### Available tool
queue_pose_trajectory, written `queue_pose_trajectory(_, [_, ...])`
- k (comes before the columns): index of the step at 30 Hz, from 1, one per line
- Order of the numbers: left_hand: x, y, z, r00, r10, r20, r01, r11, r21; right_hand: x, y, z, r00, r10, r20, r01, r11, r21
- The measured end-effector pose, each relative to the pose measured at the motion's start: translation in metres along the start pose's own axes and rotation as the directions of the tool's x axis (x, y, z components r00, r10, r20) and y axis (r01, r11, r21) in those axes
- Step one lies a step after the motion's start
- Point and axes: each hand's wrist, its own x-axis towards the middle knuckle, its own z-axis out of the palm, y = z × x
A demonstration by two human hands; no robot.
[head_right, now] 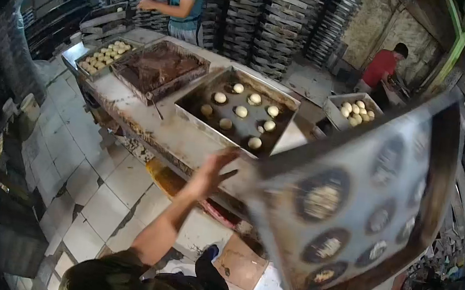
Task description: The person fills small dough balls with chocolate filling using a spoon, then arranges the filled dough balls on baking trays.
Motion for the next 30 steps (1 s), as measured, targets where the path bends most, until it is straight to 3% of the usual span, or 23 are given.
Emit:
queue_pose_trajectory(2, [-0.025,0.069,-0.03,0.999,0.051,0.0,-0.051,0.989,-0.139,0.049,0.023,0.022,0.977,0.108,0.181,-0.083,0.987,-0.14])
queue_pose_trajectory(3, [-0.028,0.098,-0.043,0.994,0.111,0.014,-0.111,0.994,-0.009,0.05,-0.021,0.084,0.949,0.209,0.236,-0.201,0.978,-0.06])
queue_pose_trajectory(4, [-0.027,0.117,-0.052,0.996,0.092,0.003,-0.092,0.994,0.051,0.049,-0.044,0.144,0.945,0.151,0.29,-0.144,0.988,-0.047])
queue_pose_trajectory(5, [-0.024,0.131,-0.062,0.998,0.069,-0.009,-0.067,0.992,0.109,0.05,-0.076,0.204,0.906,0.313,0.285,-0.328,0.945,0.005])
queue_pose_trajectory(6, [-0.013,0.123,-0.091,1.0,0.01,-0.011,-0.008,0.987,0.158,0.046,-0.103,0.258,0.805,0.327,0.495,-0.415,0.906,0.077])
queue_pose_trajectory(7, [0.002,0.125,-0.099,0.999,-0.047,-0.011,0.048,0.978,0.201,0.059,-0.099,0.301,0.732,0.291,0.616,-0.352,0.936,-0.025])
queue_pose_trajectory(8, [0.012,0.122,-0.105,0.944,0.016,-0.329,0.114,0.921,0.372,0.073,-0.102,0.374,0.586,0.273,0.763,-0.149,0.962,-0.229])
queue_pose_trajectory(9, [0.022,0.111,-0.118,0.927,0.052,-0.371,0.083,0.937,0.339,0.087,-0.075,0.415,0.532,0.264,0.805,-0.138,0.964,-0.226])
queue_pose_trajectory(10, [0.027,0.097,-0.126,0.927,0.095,-0.363,0.062,0.916,0.397,0.103,-0.055,0.446,0.51,0.382,0.771,-0.219,0.924,-0.313])
queue_pose_trajectory(11, [0.038,0.087,-0.136,0.926,0.141,-0.35,0.035,0.892,0.451,0.106,-0.049,0.483,0.493,0.279,0.824,-0.223,0.956,-0.19])
queue_pose_trajectory(13, [0.067,0.069,-0.16,0.919,0.181,-0.349,0.016,0.869,0.494,0.131,-0.017,0.534,0.435,0.235,0.869,-0.067,0.971,-0.229])
queue_pose_trajectory(15, [0.083,0.051,-0.174,0.915,0.185,-0.359,0.03,0.855,0.518,0.145,-0.008,0.561,0.358,0.34,0.869,0.06,0.921,-0.385])
queue_pose_trajectory(17, [0.095,0.049,-0.177,0.915,0.058,-0.4,0.059,0.96,0.274,0.135,0.005,0.564,0.42,0.353,0.836,0.047,0.911,-0.409])
queue_pose_trajectory(19, [0.105,0.055,-0.175,0.923,0.012,-0.384,0.087,0.967,0.238,0.14,0.005,0.574,0.489,0.348,0.8,0.051,0.904,-0.425])
queue_pose_trajectory(21, [0.109,0.049,-0.177,0.915,0.057,-0.399,0.073,0.95,0.303,0.135,0.007,0.575,0.543,0.303,0.783,0.042,0.921,-0.386])
queue_pose_trajectory(23, [0.108,0.038,-0.176,0.899,0.12,-0.421,0.025,0.946,0.323,0.125,-0.028,0.58,0.549,0.347,0.76,0.231,0.811,-0.537])
queue_pose_trajectory(24, [0.105,0.032,-0.183,0.898,0.128,-0.42,0.098,0.874,0.476,0.127,-0.012,0.579,0.637,0.188,0.748,0.348,0.796,-0.496])
queue_pose_trajectory(26, [0.106,0.037,-0.178,0.884,0.072,-0.462,0.112,0.927,0.359,0.129,-0.016,0.573,0.726,-0.084,0.683,0.548,0.671,-0.5])
queue_pose_trajectory(27, [0.107,0.036,-0.175,0.872,0.064,-0.486,0.09,0.954,0.287,0.129,-0.042,0.57,0.732,-0.18,0.657,0.621,0.575,-0.533])
queue_pose_trajectory(29, [0.109,0.048,-0.165,0.846,0.035,-0.531,0.174,0.925,0.338,0.155,-0.072,0.566,0.712,-0.436,0.551,0.687,0.596,-0.416])
queue_pose_trajectory(30, [0.111,0.059,-0.154,0.795,-0.037,-0.606,0.197,0.96,0.2,0.178,-0.087,0.568,0.758,-0.377,0.531,0.643,0.567,-0.515])
